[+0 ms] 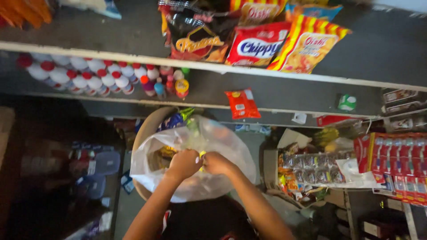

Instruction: Picking various snack bags from a store shelf and placing them into a plastic bag.

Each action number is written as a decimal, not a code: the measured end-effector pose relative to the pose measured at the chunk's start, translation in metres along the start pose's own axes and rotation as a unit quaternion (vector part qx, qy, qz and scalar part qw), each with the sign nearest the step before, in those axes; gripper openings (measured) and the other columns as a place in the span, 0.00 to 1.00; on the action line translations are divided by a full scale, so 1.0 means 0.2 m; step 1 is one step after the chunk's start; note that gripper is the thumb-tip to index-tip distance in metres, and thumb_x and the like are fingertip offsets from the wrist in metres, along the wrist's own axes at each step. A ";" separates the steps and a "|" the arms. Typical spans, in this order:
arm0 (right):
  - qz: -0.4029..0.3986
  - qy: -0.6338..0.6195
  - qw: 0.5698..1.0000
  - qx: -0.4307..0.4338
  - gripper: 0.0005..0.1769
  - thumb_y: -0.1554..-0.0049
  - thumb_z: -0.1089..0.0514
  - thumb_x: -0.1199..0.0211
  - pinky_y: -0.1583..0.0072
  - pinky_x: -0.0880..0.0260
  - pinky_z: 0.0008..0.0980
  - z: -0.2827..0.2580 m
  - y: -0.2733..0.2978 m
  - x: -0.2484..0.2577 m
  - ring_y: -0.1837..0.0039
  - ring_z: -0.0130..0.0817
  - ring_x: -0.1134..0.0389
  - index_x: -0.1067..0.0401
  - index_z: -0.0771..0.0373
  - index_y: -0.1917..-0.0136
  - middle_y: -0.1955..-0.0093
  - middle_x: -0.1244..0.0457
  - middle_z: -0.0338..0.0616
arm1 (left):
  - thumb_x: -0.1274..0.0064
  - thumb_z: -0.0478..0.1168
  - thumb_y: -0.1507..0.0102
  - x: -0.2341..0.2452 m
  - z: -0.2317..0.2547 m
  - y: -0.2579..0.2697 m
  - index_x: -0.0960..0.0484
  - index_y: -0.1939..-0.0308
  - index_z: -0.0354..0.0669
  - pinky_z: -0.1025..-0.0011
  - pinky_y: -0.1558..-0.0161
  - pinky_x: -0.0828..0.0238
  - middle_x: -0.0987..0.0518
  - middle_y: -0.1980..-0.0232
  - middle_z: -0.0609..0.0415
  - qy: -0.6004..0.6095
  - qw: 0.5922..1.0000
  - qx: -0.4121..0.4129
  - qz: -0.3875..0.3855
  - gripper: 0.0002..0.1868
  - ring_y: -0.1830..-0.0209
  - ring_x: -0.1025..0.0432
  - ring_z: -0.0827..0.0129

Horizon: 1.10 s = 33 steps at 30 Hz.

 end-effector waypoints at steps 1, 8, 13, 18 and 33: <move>-0.010 -0.005 1.000 0.001 0.07 0.44 0.58 0.36 0.45 0.30 0.48 -0.01 0.01 -0.05 0.50 0.52 0.28 0.25 0.65 0.55 0.55 0.30 0.57 | 0.45 0.50 0.41 -0.08 -0.05 0.02 0.15 0.71 0.40 0.46 0.58 0.24 0.18 0.66 0.38 0.003 1.000 0.009 -0.007 0.16 0.62 0.21 0.41; 0.152 -0.032 0.987 -0.030 0.36 0.59 0.56 0.25 0.36 0.35 0.50 -0.03 0.02 -0.31 0.34 0.62 0.37 0.34 0.68 0.40 0.37 0.38 0.65 | 0.34 0.44 0.50 -0.47 -0.32 0.15 0.26 0.45 0.40 0.54 0.50 0.23 0.24 0.41 0.39 -0.099 0.984 0.071 -0.129 0.31 0.45 0.24 0.48; 0.132 -0.052 0.988 -0.055 0.49 0.59 0.54 0.22 0.33 0.39 0.53 -0.08 0.07 -0.38 0.32 0.65 0.40 0.43 0.68 0.30 0.33 0.41 0.68 | 0.30 0.44 0.50 -0.58 -0.44 0.20 0.33 0.35 0.40 0.55 0.50 0.23 0.28 0.36 0.36 -0.098 0.966 0.132 -0.201 0.42 0.44 0.24 0.48; 0.214 -0.091 0.969 -0.083 0.54 0.58 0.56 0.23 0.37 0.35 0.54 -0.14 0.10 -0.32 0.35 0.68 0.37 0.52 0.65 0.26 0.35 0.40 0.70 | 0.32 0.61 0.49 -0.56 -0.42 0.22 0.19 0.48 0.44 0.57 0.44 0.26 0.18 0.46 0.43 -0.011 0.974 0.102 -0.202 0.33 0.44 0.23 0.52; 0.210 -0.214 0.954 -0.023 0.46 0.51 0.66 0.35 0.32 0.38 0.47 -0.10 0.13 -0.12 0.30 0.56 0.39 0.49 0.61 0.22 0.31 0.40 0.61 | 0.40 0.64 0.46 -0.68 -0.30 -0.01 0.15 0.56 0.37 0.53 0.52 0.24 0.17 0.55 0.38 0.048 0.980 0.149 -0.123 0.32 0.55 0.21 0.47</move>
Point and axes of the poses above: each hand's wrist, its own y-axis away from the middle knuckle, its own x-axis out of the back of the hand, z = x × y, the point moved 2 cm from there along -y, towards the middle knuckle
